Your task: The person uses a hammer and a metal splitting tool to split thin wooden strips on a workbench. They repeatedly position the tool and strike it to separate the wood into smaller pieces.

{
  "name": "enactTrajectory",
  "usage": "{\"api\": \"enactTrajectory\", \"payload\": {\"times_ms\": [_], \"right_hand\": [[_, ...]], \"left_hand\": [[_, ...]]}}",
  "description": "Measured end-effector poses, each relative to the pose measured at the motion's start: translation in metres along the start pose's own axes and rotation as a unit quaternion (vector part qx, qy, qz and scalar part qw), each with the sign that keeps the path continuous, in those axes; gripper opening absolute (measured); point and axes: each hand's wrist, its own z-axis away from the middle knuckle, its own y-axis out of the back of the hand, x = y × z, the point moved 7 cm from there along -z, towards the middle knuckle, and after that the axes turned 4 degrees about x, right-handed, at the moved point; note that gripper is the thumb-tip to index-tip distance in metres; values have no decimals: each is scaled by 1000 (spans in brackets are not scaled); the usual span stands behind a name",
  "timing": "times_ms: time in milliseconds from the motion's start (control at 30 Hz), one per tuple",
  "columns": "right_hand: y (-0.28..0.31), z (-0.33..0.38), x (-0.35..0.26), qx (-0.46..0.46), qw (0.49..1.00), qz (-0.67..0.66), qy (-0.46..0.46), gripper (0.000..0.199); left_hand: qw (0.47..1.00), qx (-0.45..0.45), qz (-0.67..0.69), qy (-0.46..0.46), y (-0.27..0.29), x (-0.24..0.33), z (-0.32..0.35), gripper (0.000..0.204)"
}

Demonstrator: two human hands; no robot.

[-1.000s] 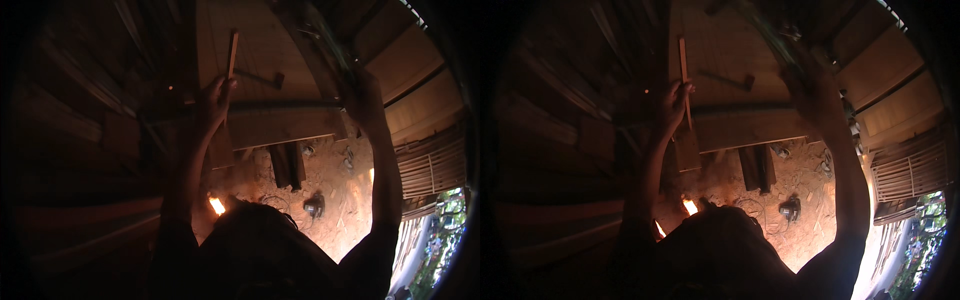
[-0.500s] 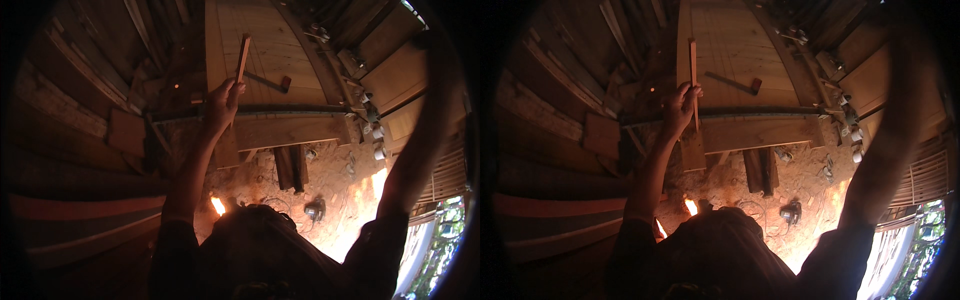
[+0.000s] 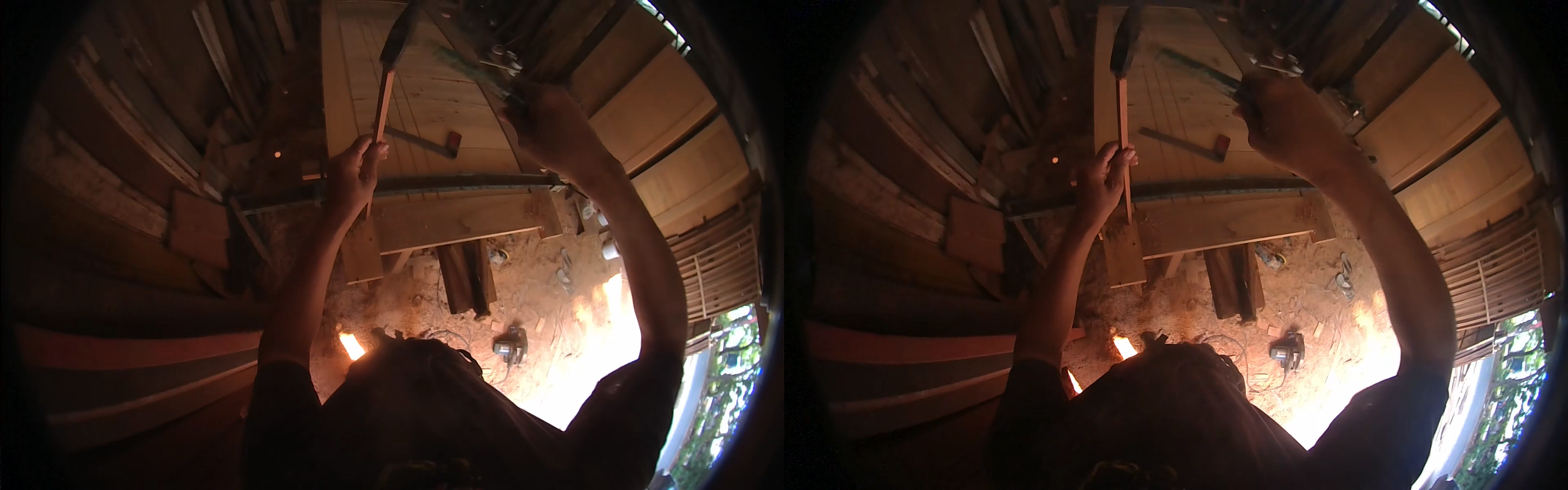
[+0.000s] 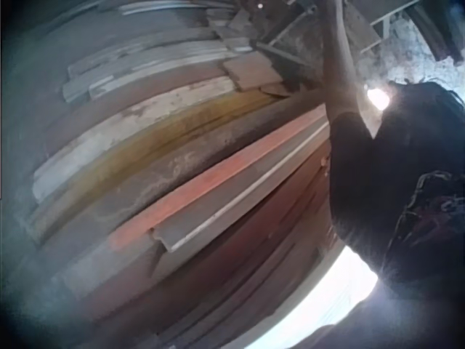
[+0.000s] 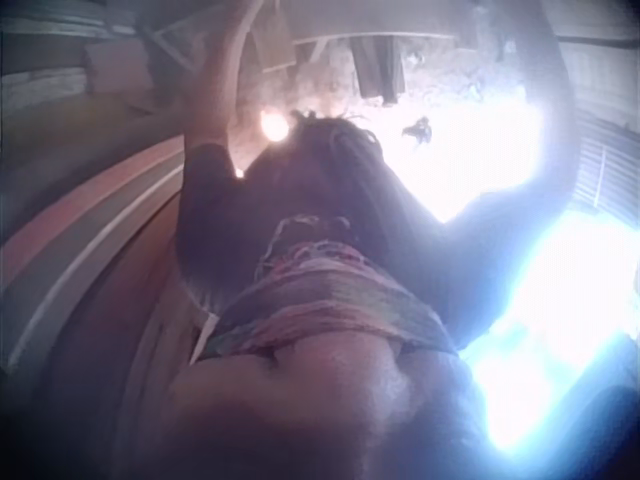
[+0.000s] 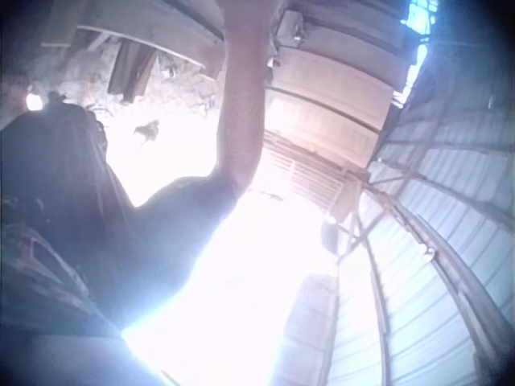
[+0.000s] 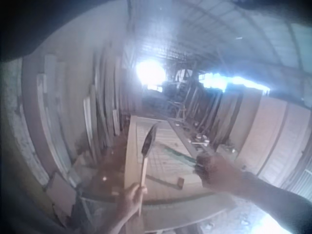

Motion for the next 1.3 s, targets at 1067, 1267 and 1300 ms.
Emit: {"api": "enactTrajectory", "payload": {"times_ms": [1067, 1267, 1300], "right_hand": [[-151, 445, 0, -91, 754, -218, -613, 25], [-156, 471, -36, -94, 783, -176, -589, 24], [-159, 476, -38, -99, 767, -177, -609, 24]], "left_hand": [[642, 49, 394, 656, 0, -263, 275, 49], [599, 32, 498, 626, -21, -289, 256, 43], [607, 7, 531, 591, -23, -285, 251, 42]]}}
